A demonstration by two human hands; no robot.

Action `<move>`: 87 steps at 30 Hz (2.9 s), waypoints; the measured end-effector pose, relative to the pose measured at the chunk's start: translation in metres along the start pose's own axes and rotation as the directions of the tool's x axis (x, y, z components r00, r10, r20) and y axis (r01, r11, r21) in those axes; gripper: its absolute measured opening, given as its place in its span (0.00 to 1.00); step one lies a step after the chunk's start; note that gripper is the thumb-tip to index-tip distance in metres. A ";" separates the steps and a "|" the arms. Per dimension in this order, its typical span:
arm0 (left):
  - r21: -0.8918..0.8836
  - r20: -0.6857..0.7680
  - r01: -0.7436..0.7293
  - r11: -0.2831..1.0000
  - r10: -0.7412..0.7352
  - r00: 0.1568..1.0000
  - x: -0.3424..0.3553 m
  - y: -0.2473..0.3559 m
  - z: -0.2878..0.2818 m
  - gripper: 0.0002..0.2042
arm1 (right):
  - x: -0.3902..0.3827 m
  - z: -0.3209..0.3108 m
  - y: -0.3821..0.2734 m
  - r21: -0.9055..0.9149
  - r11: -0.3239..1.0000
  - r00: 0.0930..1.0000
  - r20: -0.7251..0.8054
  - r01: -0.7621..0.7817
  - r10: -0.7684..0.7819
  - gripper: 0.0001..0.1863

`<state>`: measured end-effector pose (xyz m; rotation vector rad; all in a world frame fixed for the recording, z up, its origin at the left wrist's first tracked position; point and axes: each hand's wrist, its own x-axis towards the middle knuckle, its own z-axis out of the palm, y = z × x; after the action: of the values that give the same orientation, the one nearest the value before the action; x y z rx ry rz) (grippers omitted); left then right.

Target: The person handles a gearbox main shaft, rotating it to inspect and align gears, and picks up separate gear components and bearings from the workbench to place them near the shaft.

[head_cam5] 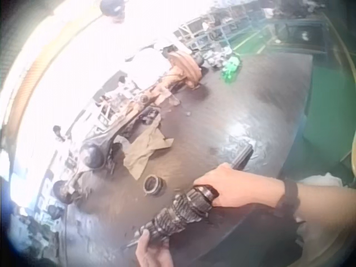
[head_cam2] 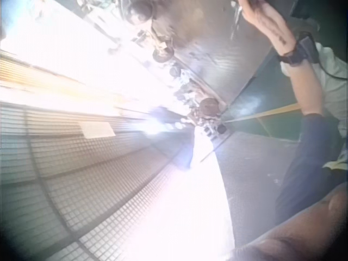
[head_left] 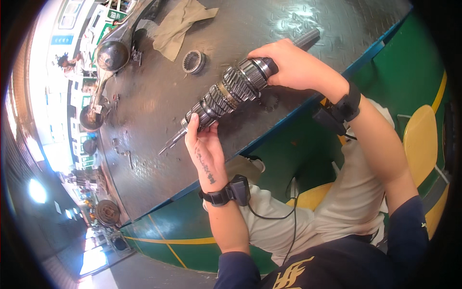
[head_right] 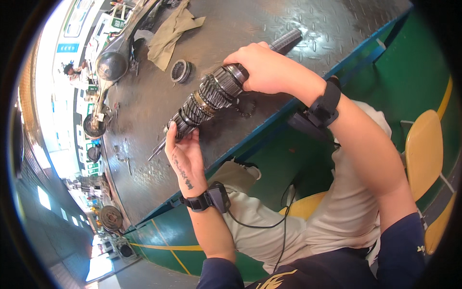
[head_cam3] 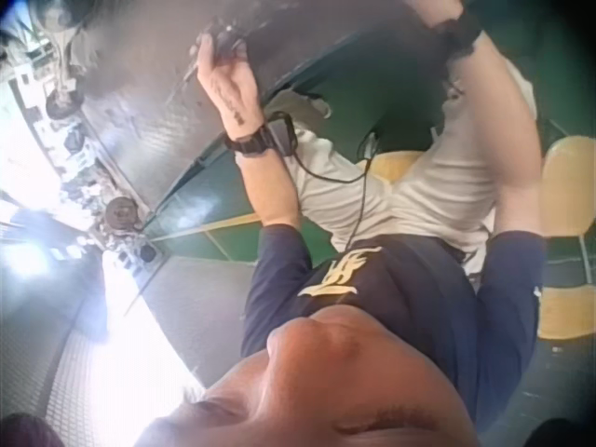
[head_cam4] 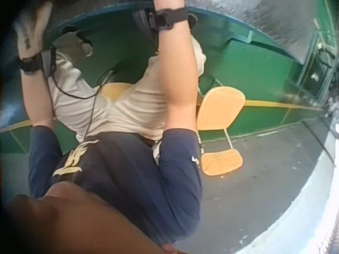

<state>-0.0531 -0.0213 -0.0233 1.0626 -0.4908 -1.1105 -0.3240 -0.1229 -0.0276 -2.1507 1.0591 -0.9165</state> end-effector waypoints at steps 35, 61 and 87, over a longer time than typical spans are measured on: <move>0.703 0.022 0.166 0.692 -0.254 0.967 -0.009 0.030 -0.034 0.21 | 0.006 -0.011 -0.002 -0.093 0.992 0.980 0.169 -0.087 0.102 0.36; 0.873 0.465 -0.483 0.063 0.187 0.865 0.033 0.043 -0.081 0.16 | 0.002 -0.011 -0.016 -0.195 0.980 0.992 0.118 -0.030 0.054 0.36; 0.816 0.568 -0.578 -0.018 0.215 0.795 0.006 0.045 -0.053 0.12 | 0.002 0.003 -0.024 -0.402 0.906 0.990 0.097 0.134 -0.104 0.31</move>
<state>0.0123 -0.0011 -0.0094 1.7323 -1.9019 -0.1733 -0.3108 -0.1115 -0.0115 -2.5959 1.1747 -0.7071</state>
